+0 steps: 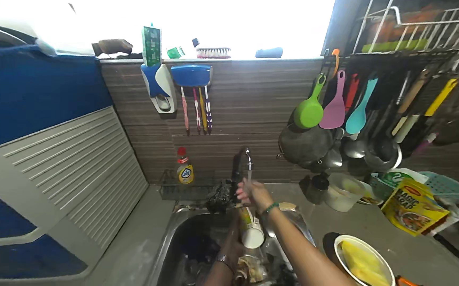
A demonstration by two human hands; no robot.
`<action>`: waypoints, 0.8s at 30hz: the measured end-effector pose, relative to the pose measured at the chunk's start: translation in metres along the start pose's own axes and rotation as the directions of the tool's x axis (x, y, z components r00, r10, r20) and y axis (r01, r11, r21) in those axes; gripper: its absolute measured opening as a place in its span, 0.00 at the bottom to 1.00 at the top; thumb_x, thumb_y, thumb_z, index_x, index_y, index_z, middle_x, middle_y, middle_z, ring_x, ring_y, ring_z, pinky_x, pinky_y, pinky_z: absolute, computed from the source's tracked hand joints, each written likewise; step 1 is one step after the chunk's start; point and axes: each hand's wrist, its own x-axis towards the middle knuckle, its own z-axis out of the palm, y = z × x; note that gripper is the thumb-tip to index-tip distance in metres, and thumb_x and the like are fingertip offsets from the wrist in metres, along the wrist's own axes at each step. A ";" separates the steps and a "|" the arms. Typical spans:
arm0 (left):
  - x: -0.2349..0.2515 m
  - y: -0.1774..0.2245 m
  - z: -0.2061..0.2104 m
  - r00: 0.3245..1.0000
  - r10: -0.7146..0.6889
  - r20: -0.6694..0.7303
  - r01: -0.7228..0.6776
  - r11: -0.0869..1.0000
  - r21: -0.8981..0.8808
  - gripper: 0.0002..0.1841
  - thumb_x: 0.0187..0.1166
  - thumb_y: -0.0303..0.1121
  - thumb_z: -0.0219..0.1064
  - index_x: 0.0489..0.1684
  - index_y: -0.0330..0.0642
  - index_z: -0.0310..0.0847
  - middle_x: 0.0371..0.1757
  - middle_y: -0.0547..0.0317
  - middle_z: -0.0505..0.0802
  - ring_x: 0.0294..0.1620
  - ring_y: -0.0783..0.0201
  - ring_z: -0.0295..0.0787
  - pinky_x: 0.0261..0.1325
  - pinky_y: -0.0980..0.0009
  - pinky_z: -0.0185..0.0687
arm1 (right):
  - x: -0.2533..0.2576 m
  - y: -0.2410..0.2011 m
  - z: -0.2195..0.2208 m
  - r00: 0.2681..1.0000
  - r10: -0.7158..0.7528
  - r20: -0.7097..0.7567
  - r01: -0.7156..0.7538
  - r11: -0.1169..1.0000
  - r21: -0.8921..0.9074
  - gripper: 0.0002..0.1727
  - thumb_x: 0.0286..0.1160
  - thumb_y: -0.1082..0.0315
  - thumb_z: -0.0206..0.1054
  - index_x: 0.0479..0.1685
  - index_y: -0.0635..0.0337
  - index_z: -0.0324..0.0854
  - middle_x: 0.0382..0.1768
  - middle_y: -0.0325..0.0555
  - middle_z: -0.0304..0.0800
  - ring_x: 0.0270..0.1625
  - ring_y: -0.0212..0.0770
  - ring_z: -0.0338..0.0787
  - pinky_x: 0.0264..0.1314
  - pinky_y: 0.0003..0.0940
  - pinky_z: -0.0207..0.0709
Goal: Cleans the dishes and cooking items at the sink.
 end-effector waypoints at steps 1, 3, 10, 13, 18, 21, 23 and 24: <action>0.003 -0.006 -0.003 1.000 -0.027 0.009 0.028 0.997 -0.078 0.29 0.90 0.61 0.46 0.68 0.48 0.76 0.51 0.49 0.91 0.48 0.54 0.90 0.46 0.51 0.89 | 0.007 -0.003 0.010 0.998 0.058 -0.008 -0.057 0.995 0.081 0.28 0.99 0.57 0.40 0.63 0.72 0.79 0.41 0.54 0.91 0.38 0.41 0.90 0.44 0.34 0.83; 0.010 -0.012 -0.012 0.994 -0.076 0.078 0.088 0.982 -0.168 0.30 0.87 0.65 0.46 0.66 0.51 0.77 0.50 0.50 0.91 0.48 0.53 0.91 0.45 0.50 0.89 | 0.016 -0.007 0.016 0.992 0.129 -0.011 -0.127 0.985 0.115 0.32 0.99 0.52 0.36 0.63 0.71 0.79 0.41 0.53 0.90 0.39 0.41 0.89 0.45 0.34 0.81; 0.018 0.008 -0.004 0.988 0.131 0.086 -0.143 0.976 0.161 0.27 0.96 0.51 0.39 0.77 0.40 0.69 0.58 0.46 0.87 0.52 0.57 0.85 0.54 0.56 0.85 | 0.011 -0.019 -0.017 0.959 0.082 0.270 0.162 0.623 -0.765 0.29 0.78 0.54 0.74 0.68 0.69 0.80 0.58 0.60 0.89 0.59 0.50 0.89 0.69 0.49 0.80; 0.030 0.017 0.019 0.965 0.260 -0.033 -0.249 0.949 0.191 0.21 0.96 0.43 0.44 0.73 0.38 0.71 0.47 0.49 0.87 0.40 0.62 0.84 0.42 0.62 0.84 | 0.006 -0.018 -0.023 0.928 0.266 0.260 0.171 0.317 -0.933 0.34 0.73 0.51 0.78 0.65 0.75 0.80 0.64 0.73 0.84 0.69 0.68 0.83 0.74 0.69 0.70; 0.032 0.037 0.009 0.978 0.181 0.101 -0.187 0.981 0.056 0.25 0.96 0.49 0.36 0.65 0.41 0.74 0.47 0.50 0.88 0.44 0.58 0.87 0.46 0.58 0.86 | -0.032 0.013 -0.033 0.827 0.084 0.556 0.557 0.017 -0.830 0.15 0.83 0.72 0.63 0.63 0.68 0.87 0.68 0.66 0.86 0.84 0.65 0.72 0.94 0.72 0.32; 0.039 0.051 0.019 0.986 0.151 0.076 -0.159 0.981 0.114 0.17 0.92 0.38 0.49 0.53 0.36 0.80 0.38 0.49 0.91 0.37 0.58 0.90 0.41 0.59 0.88 | -0.036 0.038 -0.037 0.865 0.113 0.489 0.498 -0.085 -0.863 0.22 0.84 0.79 0.55 0.76 0.66 0.79 0.81 0.61 0.76 0.90 0.67 0.63 0.90 0.80 0.26; 0.044 0.050 0.022 0.977 0.213 -0.019 -0.208 0.967 0.145 0.16 0.92 0.38 0.53 0.58 0.34 0.81 0.40 0.47 0.90 0.37 0.57 0.88 0.41 0.59 0.86 | -0.031 0.036 -0.034 0.915 0.180 0.360 0.350 0.087 -0.933 0.23 0.80 0.78 0.62 0.75 0.68 0.78 0.78 0.65 0.78 0.86 0.68 0.69 0.89 0.79 0.36; 0.044 0.047 0.018 0.961 0.273 -0.036 -0.264 0.950 0.169 0.17 0.93 0.37 0.53 0.63 0.34 0.79 0.43 0.47 0.89 0.38 0.59 0.87 0.42 0.61 0.85 | -0.026 0.033 -0.037 0.929 0.163 0.332 0.290 0.236 -0.927 0.22 0.78 0.75 0.65 0.72 0.69 0.79 0.73 0.67 0.82 0.81 0.67 0.75 0.88 0.74 0.47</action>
